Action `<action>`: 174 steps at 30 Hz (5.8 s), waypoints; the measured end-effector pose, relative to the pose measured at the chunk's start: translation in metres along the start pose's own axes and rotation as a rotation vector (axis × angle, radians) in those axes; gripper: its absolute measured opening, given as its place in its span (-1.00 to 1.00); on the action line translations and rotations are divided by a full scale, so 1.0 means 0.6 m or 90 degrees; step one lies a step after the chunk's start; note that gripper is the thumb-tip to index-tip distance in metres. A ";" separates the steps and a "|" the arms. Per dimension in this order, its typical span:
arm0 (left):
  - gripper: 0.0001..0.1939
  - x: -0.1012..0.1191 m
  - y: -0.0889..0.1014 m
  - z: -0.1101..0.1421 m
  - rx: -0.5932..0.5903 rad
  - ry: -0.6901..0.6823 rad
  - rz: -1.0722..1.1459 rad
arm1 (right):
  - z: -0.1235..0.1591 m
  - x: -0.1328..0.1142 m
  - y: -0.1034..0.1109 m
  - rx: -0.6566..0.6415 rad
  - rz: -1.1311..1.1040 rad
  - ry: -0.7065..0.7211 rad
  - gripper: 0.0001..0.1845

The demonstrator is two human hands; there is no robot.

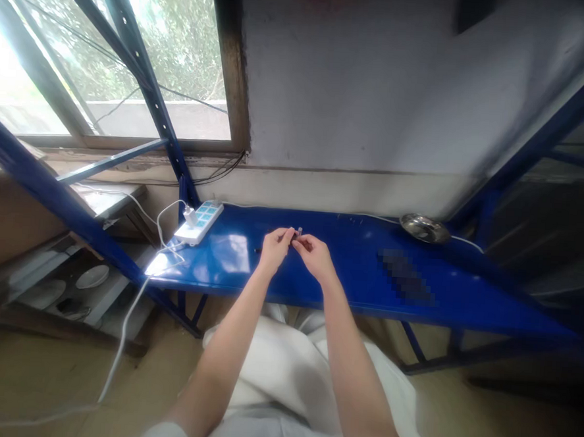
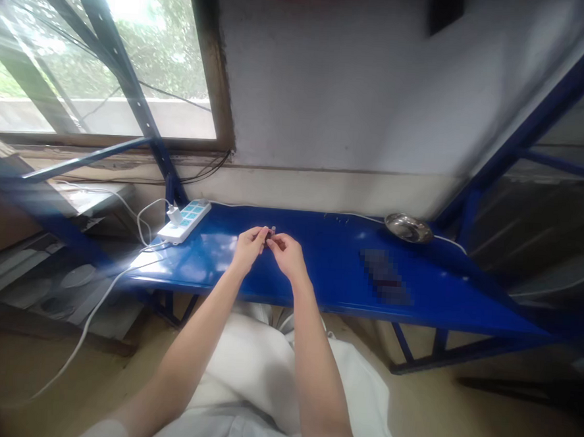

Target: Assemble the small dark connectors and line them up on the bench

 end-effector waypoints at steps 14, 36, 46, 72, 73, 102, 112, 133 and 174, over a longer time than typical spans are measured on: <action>-0.67 -0.070 0.026 0.010 0.061 0.008 -0.025 | -0.012 0.029 0.013 0.062 0.013 -0.016 -0.65; -0.68 -0.162 0.078 0.031 0.059 0.048 -0.211 | -0.200 0.172 0.120 0.223 0.244 -0.139 -0.83; -0.67 -0.160 0.079 0.035 0.063 0.058 -0.223 | -0.276 0.229 0.125 0.228 0.348 -0.203 -0.80; -0.70 -0.156 0.081 0.038 0.074 0.052 -0.236 | -0.285 0.262 0.114 0.174 0.414 -0.230 -0.85; -0.70 -0.156 0.080 0.038 0.074 0.052 -0.234 | -0.285 0.261 0.114 0.172 0.413 -0.230 -0.86; -0.70 -0.161 0.087 0.038 0.093 0.033 -0.254 | -0.135 0.164 -0.056 -0.107 0.489 0.020 -0.69; -0.68 -0.159 0.087 0.039 0.087 0.021 -0.254 | -0.139 0.159 -0.064 -0.132 0.519 0.048 -0.78; -0.40 -0.067 0.043 0.018 0.047 -0.108 -0.086 | -0.054 0.070 0.012 -0.038 0.138 -0.009 -0.86; -0.69 -0.034 0.023 0.020 0.019 0.020 0.035 | 0.001 -0.015 -0.024 -0.010 0.064 0.083 -0.76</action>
Point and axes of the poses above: each hand's wrist, its own z-axis away from the middle knuckle, its own y-axis out of the back of the hand, x = y × z, the point moved 6 cm from there along -z, towards the middle knuckle, and after that the axes turned 13 degrees about -y, right-handed, at the moved point
